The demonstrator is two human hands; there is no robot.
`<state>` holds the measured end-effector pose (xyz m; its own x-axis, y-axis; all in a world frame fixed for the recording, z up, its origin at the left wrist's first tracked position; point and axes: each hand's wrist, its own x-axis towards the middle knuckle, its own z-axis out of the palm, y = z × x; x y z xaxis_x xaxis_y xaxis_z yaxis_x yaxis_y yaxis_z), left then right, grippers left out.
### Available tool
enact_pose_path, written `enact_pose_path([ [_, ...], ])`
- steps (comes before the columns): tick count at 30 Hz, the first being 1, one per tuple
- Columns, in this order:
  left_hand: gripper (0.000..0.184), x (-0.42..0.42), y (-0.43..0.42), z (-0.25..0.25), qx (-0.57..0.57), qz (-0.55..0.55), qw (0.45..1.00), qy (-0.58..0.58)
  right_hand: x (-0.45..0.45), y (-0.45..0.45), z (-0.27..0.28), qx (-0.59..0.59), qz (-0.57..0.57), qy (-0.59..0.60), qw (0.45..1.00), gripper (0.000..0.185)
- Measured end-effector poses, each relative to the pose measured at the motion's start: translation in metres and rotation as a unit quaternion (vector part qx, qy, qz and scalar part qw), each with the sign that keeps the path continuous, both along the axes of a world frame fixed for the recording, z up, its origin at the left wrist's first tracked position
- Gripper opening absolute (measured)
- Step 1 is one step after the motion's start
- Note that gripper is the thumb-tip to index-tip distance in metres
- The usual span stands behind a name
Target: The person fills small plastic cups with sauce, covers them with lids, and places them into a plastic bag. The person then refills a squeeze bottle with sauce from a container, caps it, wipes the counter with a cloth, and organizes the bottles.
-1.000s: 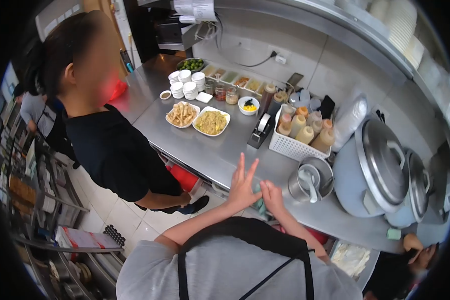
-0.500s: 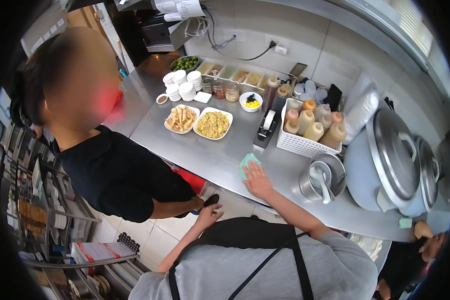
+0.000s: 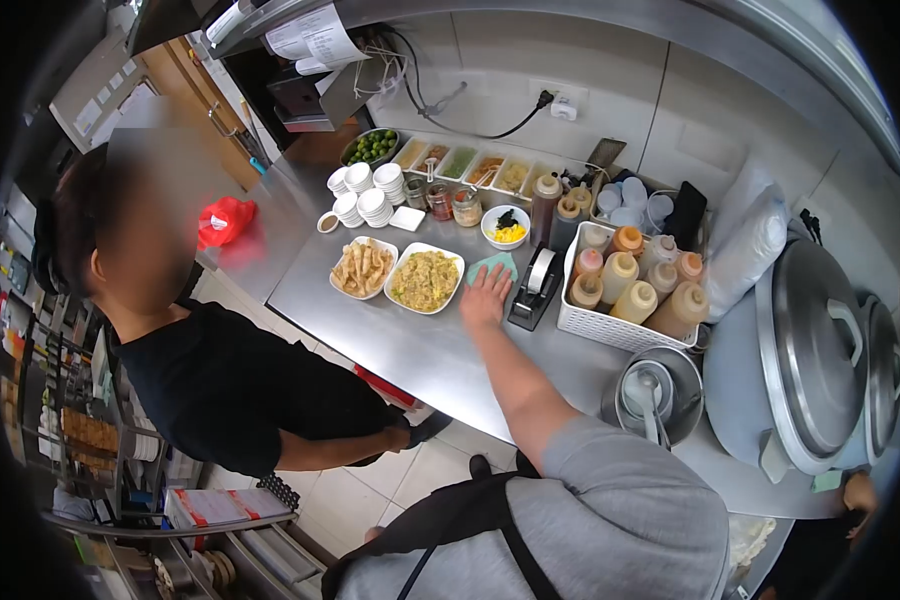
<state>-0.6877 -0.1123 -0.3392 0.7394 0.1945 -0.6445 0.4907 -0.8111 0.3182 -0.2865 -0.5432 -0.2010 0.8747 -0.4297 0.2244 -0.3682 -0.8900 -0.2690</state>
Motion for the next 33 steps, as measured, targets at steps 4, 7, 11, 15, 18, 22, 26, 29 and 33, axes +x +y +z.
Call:
enact_pose_path([
  [4,0.038,-0.013,-0.001,-0.002,-0.001,0.005,0.999,0.033,0.014,-0.007,0.005,0.062,-0.002,0.011,0.998,0.061],
  [7,0.038,-0.003,-0.013,-0.004,-0.021,-0.015,0.999,0.027,0.002,-0.007,-0.001,0.086,0.02,0.017,0.996,0.063],
  [11,0.038,0.026,-0.032,-0.004,-0.043,-0.056,0.997,0.008,-0.018,-0.007,-0.004,0.071,0.04,0.009,0.997,0.066],
  [15,0.037,0.055,-0.047,0.002,-0.053,-0.09,0.994,-0.013,-0.042,-0.011,-0.005,0.076,0.095,0.016,0.992,0.067],
  [18,0.037,0.074,-0.057,0.007,-0.06,-0.104,0.992,-0.032,-0.052,-0.014,-0.007,0.085,0.119,0.009,0.989,0.068],
  [22,0.037,0.095,-0.072,0.012,-0.068,-0.113,0.99,-0.044,-0.055,-0.016,-0.002,0.07,0.128,0.023,0.989,0.069],
  [26,0.037,0.106,-0.082,0.011,-0.071,-0.124,0.989,-0.04,-0.055,-0.015,0.0,0.077,0.122,0.027,0.989,0.068],
  [29,0.037,0.106,-0.082,0.005,-0.069,-0.122,0.99,-0.031,-0.053,-0.015,0.0,0.093,0.115,0.016,0.989,0.068],
  [33,0.036,0.096,-0.07,-0.003,-0.06,-0.115,0.991,-0.014,-0.048,-0.015,0.001,0.087,0.112,0.007,0.99,0.067],
])
